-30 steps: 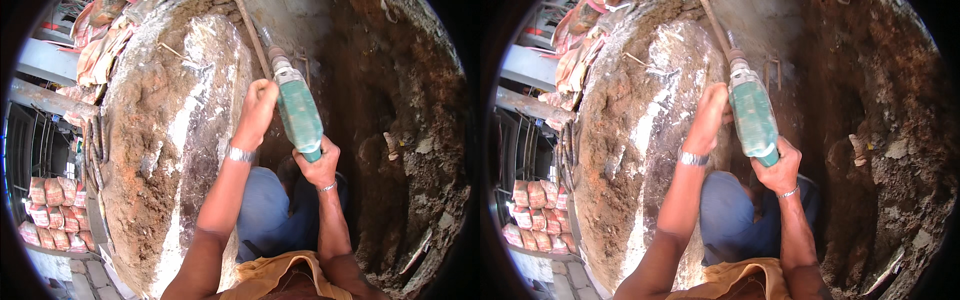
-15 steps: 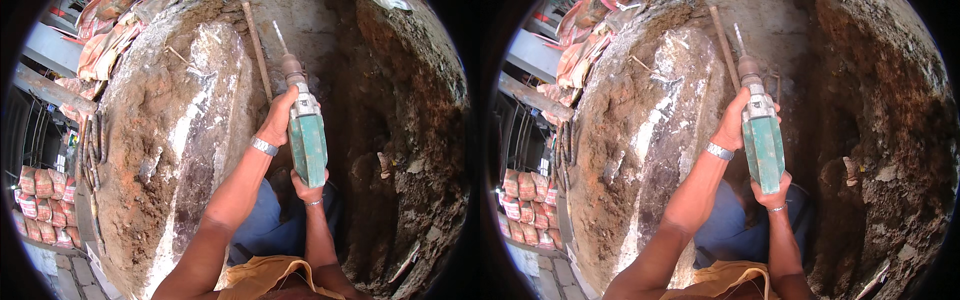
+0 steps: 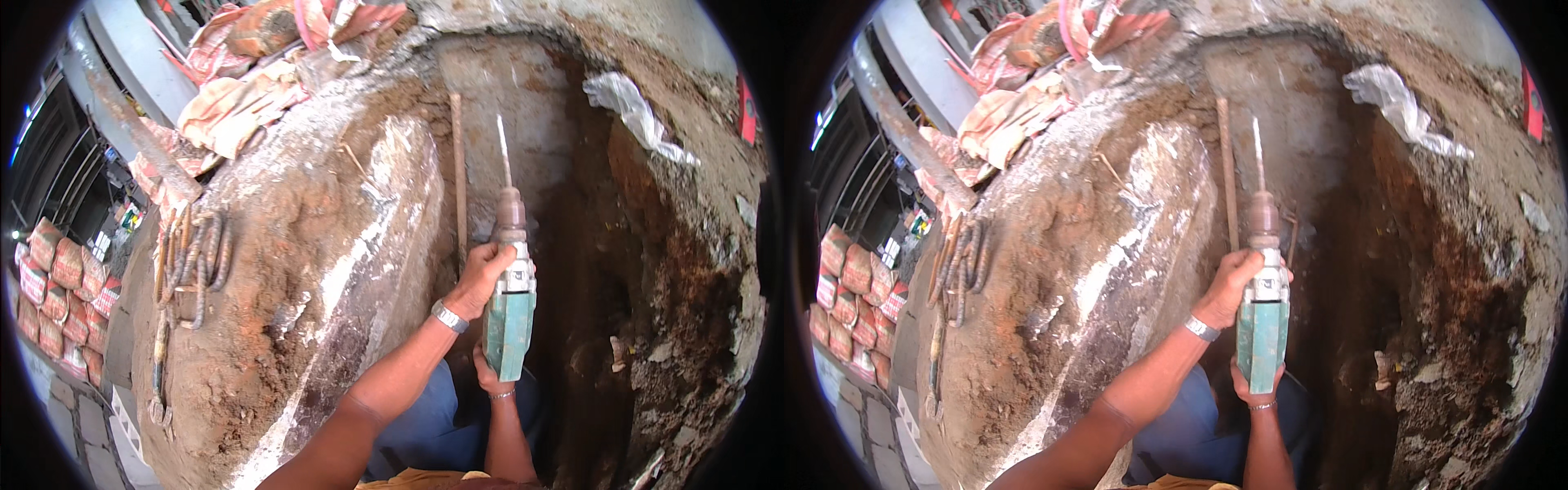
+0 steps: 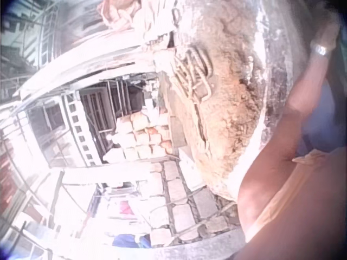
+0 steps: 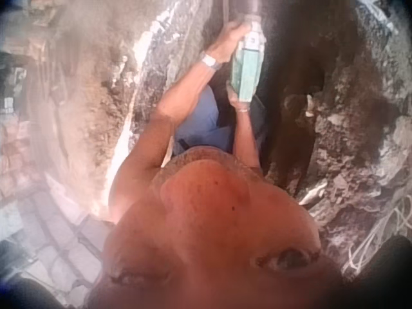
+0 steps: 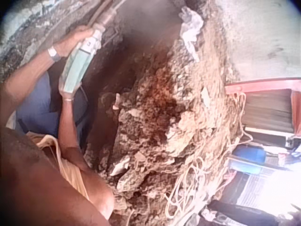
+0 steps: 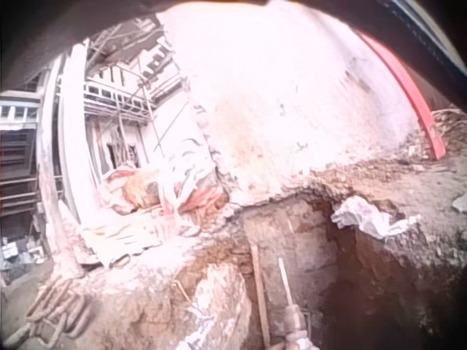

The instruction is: The person uses a green electric drill to bore holes into the concrete floor of a narrow trench. They repeatedly position the drill, operate it to penetrate the surface, and withdraw the bit to clear debris.

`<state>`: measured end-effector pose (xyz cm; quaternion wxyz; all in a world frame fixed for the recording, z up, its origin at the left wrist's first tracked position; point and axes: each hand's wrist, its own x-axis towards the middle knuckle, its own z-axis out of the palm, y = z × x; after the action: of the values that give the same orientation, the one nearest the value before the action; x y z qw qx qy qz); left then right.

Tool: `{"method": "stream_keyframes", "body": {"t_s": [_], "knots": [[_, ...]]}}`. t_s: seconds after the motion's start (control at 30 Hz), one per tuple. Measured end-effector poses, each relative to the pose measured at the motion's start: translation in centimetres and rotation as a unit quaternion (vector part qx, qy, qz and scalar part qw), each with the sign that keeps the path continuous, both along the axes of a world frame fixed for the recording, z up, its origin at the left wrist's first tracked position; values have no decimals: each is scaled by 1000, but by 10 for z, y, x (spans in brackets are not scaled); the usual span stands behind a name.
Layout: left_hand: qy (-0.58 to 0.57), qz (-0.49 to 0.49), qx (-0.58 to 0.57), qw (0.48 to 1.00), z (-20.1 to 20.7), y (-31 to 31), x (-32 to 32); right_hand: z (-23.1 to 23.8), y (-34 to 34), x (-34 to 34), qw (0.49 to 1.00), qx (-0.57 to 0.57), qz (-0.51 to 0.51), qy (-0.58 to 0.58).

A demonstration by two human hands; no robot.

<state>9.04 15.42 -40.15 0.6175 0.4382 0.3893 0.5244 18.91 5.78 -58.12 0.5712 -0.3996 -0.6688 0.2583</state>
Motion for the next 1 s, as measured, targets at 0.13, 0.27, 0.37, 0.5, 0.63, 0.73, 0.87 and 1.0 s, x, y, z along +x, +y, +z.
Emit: {"method": "stream_keyframes", "body": {"t_s": [0.13, 0.27, 0.37, 0.5, 0.63, 0.73, 0.87, 1.0], "knots": [[-9, 15, -13, 1000, 0, 1, -7, 2, -2, -6, 1000, -24, -3, 20], [-5, 23, -17, 1000, 0, 0, -16, 29, -6, -15, 974, -149, 49, 166], [-18, 21, -32, 999, 5, 2, -16, 16, 4, -13, 995, -38, 47, 78], [1, 16, -27, 1000, -9, 6, -24, 10, 2, -9, 998, 35, 51, -17], [-6, 13, -41, 999, -17, 2, -30, 6, -5, -13, 996, -38, 73, 46], [6, 23, -37, 999, -18, -4, -33, -8, -4, -18, 990, -72, 104, 67], [28, 26, -15, 999, -22, -10, -42, -25, -7, -25, 945, -174, 203, 190], [79, 34, 11, 996, -19, -17, -44, -22, -7, -42, 930, -207, 163, 257]]}}
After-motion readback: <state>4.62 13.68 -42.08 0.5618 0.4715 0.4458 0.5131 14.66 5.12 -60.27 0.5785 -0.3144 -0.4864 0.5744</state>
